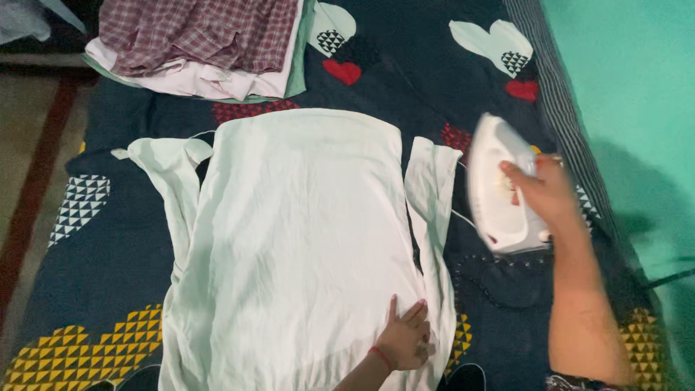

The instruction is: The person irons a white long-sleeved shirt on a bed. They spread the shirt, use a white electric iron to smooth the back and front, and adjust the collar and sleeves during the process.

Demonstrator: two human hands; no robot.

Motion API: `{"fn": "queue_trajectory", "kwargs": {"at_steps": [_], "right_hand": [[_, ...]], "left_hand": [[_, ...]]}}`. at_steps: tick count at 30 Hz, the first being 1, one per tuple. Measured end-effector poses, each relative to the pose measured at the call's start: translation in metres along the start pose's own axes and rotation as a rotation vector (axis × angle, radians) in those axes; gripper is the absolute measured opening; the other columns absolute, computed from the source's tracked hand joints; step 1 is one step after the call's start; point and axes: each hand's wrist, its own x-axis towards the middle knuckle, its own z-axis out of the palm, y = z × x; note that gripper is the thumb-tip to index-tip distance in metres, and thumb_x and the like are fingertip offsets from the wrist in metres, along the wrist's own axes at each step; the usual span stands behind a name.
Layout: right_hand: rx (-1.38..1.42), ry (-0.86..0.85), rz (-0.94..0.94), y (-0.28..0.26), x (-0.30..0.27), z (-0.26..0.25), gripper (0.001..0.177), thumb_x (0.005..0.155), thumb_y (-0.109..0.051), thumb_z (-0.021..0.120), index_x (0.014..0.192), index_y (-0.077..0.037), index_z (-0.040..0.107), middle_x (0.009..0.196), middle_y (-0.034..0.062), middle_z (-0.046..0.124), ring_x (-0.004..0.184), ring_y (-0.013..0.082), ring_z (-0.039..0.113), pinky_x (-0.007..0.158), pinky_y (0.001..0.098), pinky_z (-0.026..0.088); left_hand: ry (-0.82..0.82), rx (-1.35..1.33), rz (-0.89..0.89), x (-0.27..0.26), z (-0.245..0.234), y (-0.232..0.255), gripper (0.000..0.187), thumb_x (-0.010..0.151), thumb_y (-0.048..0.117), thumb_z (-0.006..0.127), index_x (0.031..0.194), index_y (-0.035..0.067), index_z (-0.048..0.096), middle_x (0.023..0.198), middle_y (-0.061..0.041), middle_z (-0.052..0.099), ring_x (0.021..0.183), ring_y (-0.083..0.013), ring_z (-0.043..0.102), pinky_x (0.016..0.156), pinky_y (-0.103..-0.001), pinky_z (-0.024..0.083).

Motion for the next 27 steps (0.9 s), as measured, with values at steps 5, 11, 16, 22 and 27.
{"fn": "queue_trajectory", "kwargs": {"at_steps": [5, 11, 16, 22, 27], "right_hand": [[-0.150, -0.243, 0.087, -0.035, 0.013, 0.131, 0.054, 0.086, -0.049, 0.073, 0.104, 0.002, 0.068, 0.069, 0.0125, 0.072, 0.052, 0.0222, 0.071, 0.053, 0.0344, 0.054], [-0.181, -0.365, 0.220, -0.017, 0.002, 0.244, 0.066, 0.086, -0.058, 0.067, 0.105, 0.005, 0.064, 0.075, 0.0154, 0.075, 0.060, 0.0280, 0.075, 0.062, 0.0412, 0.060], [-0.471, -0.139, 0.060, -0.004, -0.007, 0.288, 0.060, 0.095, -0.055, 0.060, 0.112, 0.002, 0.063, 0.098, 0.0235, 0.074, 0.089, 0.0415, 0.072, 0.077, 0.0510, 0.057], [-0.472, -0.091, 0.127, -0.007, 0.050, 0.297, 0.056, 0.096, -0.052, 0.059, 0.110, 0.002, 0.064, 0.099, 0.0260, 0.073, 0.092, 0.0440, 0.072, 0.081, 0.0525, 0.056], [-0.468, -0.042, 0.098, -0.021, 0.070, 0.302, 0.056, 0.096, -0.051, 0.059, 0.109, 0.003, 0.062, 0.094, 0.0281, 0.072, 0.087, 0.0469, 0.071, 0.076, 0.0542, 0.056]], "left_hand": [[0.056, -0.142, 0.049, 0.003, -0.052, -0.036, 0.022, 0.072, 0.026, 0.066, 0.089, 0.014, 0.074, 0.117, -0.007, 0.072, 0.123, -0.0248, 0.059, 0.117, -0.065, 0.026], [0.507, 0.050, -0.290, -0.011, -0.139, -0.141, 0.028, 0.084, 0.023, 0.065, 0.108, 0.010, 0.069, 0.123, -0.009, 0.068, 0.126, -0.0291, 0.058, 0.112, -0.053, 0.037], [0.540, 0.397, -0.380, 0.035, -0.196, -0.215, 0.054, 0.100, 0.034, 0.051, 0.152, 0.018, 0.047, 0.167, -0.015, 0.025, 0.155, -0.0364, 0.016, 0.122, -0.062, 0.013], [0.473, 0.425, -0.404, 0.114, -0.229, -0.293, 0.059, 0.101, 0.050, 0.047, 0.154, 0.024, 0.045, 0.169, -0.015, 0.021, 0.157, -0.0358, 0.011, 0.122, -0.065, 0.006], [0.547, 0.505, -0.499, 0.152, -0.232, -0.300, 0.067, 0.097, 0.063, 0.046, 0.154, 0.029, 0.047, 0.169, -0.016, 0.020, 0.158, -0.0390, 0.007, 0.117, -0.075, -0.004]]}}
